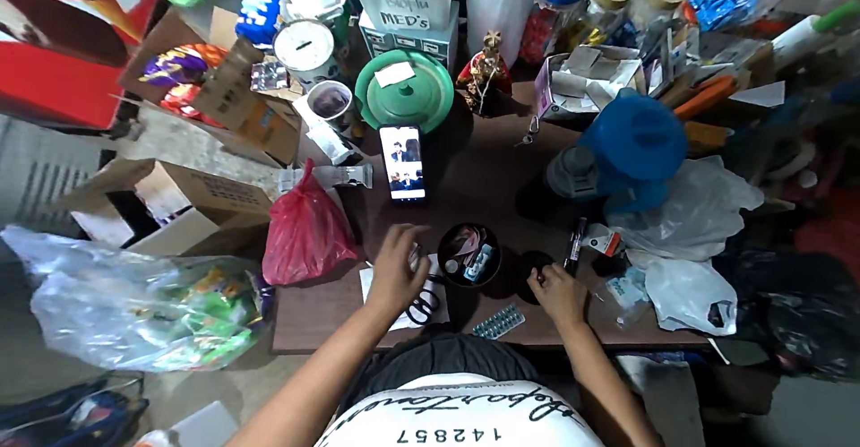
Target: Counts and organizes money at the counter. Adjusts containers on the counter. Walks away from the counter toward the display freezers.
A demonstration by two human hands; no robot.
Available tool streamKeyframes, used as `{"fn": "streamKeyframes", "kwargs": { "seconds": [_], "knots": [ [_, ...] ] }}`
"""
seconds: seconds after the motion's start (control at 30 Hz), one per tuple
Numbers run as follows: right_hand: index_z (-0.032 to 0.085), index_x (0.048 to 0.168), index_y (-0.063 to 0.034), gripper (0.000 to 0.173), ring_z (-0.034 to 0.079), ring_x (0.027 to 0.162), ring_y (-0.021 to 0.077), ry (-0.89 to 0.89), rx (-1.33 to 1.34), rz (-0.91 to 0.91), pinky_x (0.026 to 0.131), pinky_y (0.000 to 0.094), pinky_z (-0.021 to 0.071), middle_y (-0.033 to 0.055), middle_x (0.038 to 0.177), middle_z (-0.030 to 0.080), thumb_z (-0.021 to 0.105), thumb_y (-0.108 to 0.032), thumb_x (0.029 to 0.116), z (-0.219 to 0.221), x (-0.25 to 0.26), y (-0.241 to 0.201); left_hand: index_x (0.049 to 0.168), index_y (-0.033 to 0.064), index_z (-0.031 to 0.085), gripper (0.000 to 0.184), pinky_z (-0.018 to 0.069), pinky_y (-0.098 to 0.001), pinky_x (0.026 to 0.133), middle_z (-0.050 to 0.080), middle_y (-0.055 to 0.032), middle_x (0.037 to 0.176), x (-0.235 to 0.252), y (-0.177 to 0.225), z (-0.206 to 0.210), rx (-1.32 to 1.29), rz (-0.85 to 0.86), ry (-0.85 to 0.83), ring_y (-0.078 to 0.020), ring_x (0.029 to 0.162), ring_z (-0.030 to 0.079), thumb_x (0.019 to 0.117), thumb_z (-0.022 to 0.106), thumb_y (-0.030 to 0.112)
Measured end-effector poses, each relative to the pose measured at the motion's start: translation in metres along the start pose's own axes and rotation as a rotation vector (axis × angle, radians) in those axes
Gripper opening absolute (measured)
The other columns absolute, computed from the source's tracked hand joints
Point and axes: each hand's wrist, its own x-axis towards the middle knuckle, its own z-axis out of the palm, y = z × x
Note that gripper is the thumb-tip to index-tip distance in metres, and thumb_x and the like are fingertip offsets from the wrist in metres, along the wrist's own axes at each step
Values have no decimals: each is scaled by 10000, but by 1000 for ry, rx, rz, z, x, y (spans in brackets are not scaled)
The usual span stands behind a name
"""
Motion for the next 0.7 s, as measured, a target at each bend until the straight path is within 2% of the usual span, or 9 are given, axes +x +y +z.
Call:
{"fn": "streamKeyframes", "kwargs": {
  "seconds": [0.07, 0.13, 0.2, 0.3, 0.4, 0.5, 0.57, 0.63, 0.7],
  "knots": [
    [683, 751, 33, 356, 700, 669, 368, 4, -5, -1, 522, 544, 534, 198, 831, 689, 660, -270, 936, 1, 0, 0, 1121, -19, 713, 273, 591, -487, 822, 690, -202, 1050, 16, 34, 8, 112, 82, -119, -338, 959, 697, 938, 680, 180],
    [680, 752, 33, 377, 699, 670, 365, -9, -2, 16, 527, 544, 535, 198, 832, 686, 658, -291, 943, 0, 0, -1, 1209, -28, 685, 491, 551, -517, 906, 696, -223, 1089, 32, 63, 21, 347, 27, -338, -387, 1066, 675, 975, 648, 402],
    [690, 786, 37, 399, 702, 700, 375, -55, 11, 51, 559, 553, 544, 205, 855, 688, 653, -322, 957, -4, 0, -4, 1226, -66, 641, 611, 450, -553, 982, 694, -258, 1112, 47, 79, 37, 570, -52, -525, -425, 1138, 628, 982, 587, 492],
    [703, 856, 36, 421, 704, 750, 371, -140, 31, 116, 623, 559, 553, 204, 912, 692, 629, -358, 984, -10, 0, -7, 1219, -103, 599, 380, 404, -574, 1006, 671, -278, 1131, 61, 92, 54, 718, -108, -727, -436, 1128, 617, 1022, 534, 215],
    [692, 827, 32, 415, 689, 710, 353, -106, 43, 115, 588, 534, 541, 191, 880, 680, 647, -355, 971, -8, -3, -6, 1125, -74, 634, 194, 442, -552, 955, 701, -227, 973, 60, 89, 62, 706, -42, -726, -390, 940, 679, 953, 552, -33],
    [693, 835, 30, 427, 691, 729, 356, -132, 55, 128, 595, 539, 536, 190, 885, 683, 645, -371, 974, -11, -3, -6, 1169, -4, 661, 211, 484, -563, 947, 718, -212, 988, 63, 87, 47, 534, -139, -724, -400, 990, 691, 1004, 562, 82],
    [692, 857, 30, 442, 689, 754, 363, -183, 80, 157, 611, 557, 525, 191, 911, 682, 633, -389, 986, -17, -1, -5, 1170, 31, 678, 243, 512, -617, 846, 714, -222, 971, 63, 80, 27, 353, -199, -655, -433, 978, 689, 1014, 601, 202],
    [693, 877, 22, 447, 689, 782, 375, -203, 111, 175, 630, 574, 519, 193, 938, 686, 619, -403, 995, -26, -1, -5, 1073, 25, 706, 204, 524, -611, 738, 704, -192, 843, 54, 65, 7, 139, -141, -501, -396, 823, 696, 960, 687, 193],
    [694, 886, 22, 441, 684, 782, 382, -175, 153, 166, 634, 582, 516, 195, 934, 685, 622, -400, 993, -33, 0, -5, 1000, 19, 713, 161, 547, -455, 620, 681, -99, 745, 40, 44, -4, -109, -64, -293, -223, 646, 660, 922, 713, 161]
  ]
}}
